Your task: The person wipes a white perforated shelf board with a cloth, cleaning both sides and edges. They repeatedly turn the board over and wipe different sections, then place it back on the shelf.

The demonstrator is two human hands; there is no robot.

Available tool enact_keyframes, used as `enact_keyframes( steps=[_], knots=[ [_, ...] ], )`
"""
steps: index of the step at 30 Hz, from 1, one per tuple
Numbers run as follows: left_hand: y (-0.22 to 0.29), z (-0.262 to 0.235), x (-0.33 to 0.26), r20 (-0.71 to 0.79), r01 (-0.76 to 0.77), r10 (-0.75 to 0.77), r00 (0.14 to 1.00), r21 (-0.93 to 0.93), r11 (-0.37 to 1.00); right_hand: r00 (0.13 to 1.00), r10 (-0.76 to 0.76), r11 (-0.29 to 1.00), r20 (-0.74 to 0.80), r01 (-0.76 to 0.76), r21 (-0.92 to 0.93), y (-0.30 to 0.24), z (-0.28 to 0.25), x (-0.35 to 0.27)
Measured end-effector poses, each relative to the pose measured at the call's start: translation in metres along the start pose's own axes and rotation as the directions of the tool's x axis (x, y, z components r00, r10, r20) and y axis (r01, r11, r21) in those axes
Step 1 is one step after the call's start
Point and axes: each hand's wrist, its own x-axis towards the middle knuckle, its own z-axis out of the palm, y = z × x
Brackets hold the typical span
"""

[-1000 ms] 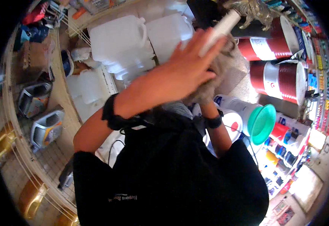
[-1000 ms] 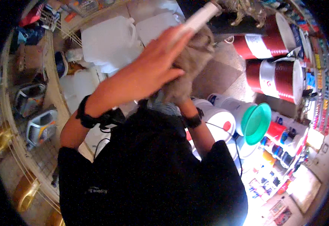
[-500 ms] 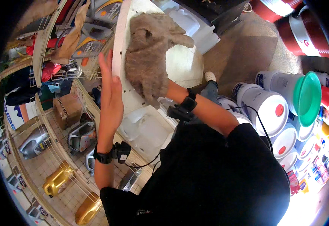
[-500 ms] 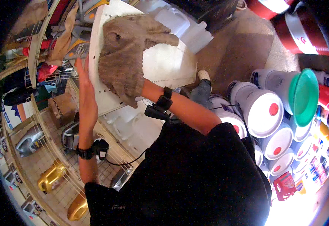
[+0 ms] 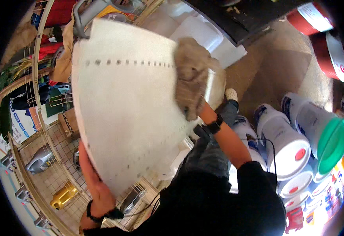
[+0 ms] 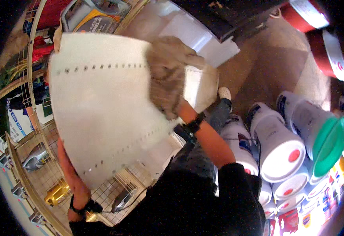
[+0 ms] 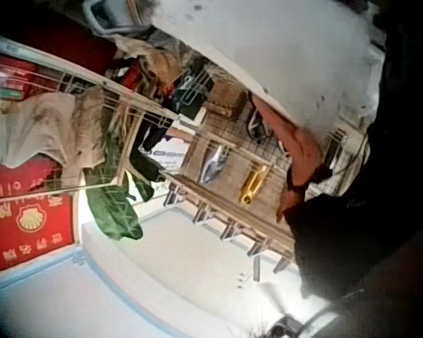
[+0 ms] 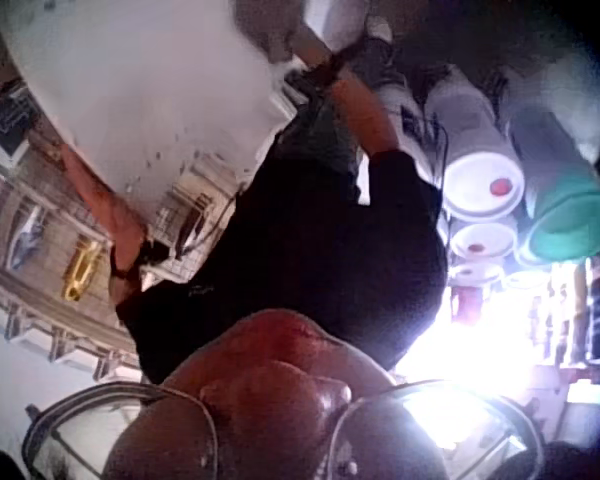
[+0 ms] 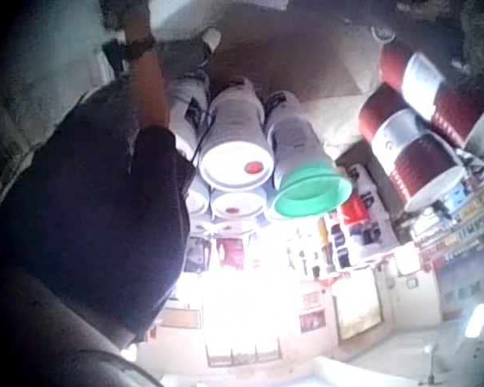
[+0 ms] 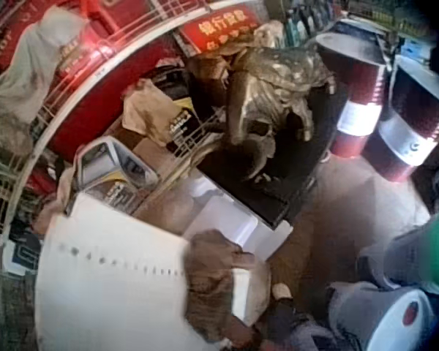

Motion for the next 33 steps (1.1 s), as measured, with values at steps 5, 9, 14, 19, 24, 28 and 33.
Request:
enact_keyframes(
  steps=[5,9,14,19,24,28,33],
  knots=[
    [0.011,0.008,-0.009,0.013,-0.025,0.026,1.0,-0.078,0.997,0.896,0.37,0.922,-0.245,-0.386,-0.016,0.14,-0.086,-0.042],
    [0.01,0.002,-0.025,-0.035,-0.011,0.004,0.999,-0.198,0.98,0.79,0.519,0.829,-0.325,-0.559,-0.034,0.199,-0.109,-0.053],
    [-0.035,-0.012,-0.039,-0.096,0.063,-0.065,0.993,-0.03,0.998,0.66,0.593,0.703,-0.461,-0.704,-0.104,0.215,-0.116,-0.074],
    [-0.039,-0.02,-0.041,-0.016,0.173,-0.172,0.985,0.083,0.982,0.802,0.492,0.842,-0.339,-0.537,-0.048,0.165,-0.034,-0.099],
    [-0.037,-0.014,-0.032,-0.169,0.168,-0.15,0.974,0.095,0.981,0.921,0.358,0.934,-0.154,-0.353,0.065,0.141,-0.02,-0.054],
    [-0.03,-0.027,-0.027,0.083,0.03,-0.034,0.996,0.045,0.999,0.84,0.517,0.855,-0.168,-0.516,0.052,0.196,-0.06,-0.038],
    [-0.041,-0.021,-0.037,-0.197,0.236,-0.193,0.961,0.227,0.945,0.645,0.712,0.641,-0.277,-0.758,-0.116,0.243,-0.102,-0.059]
  ],
)
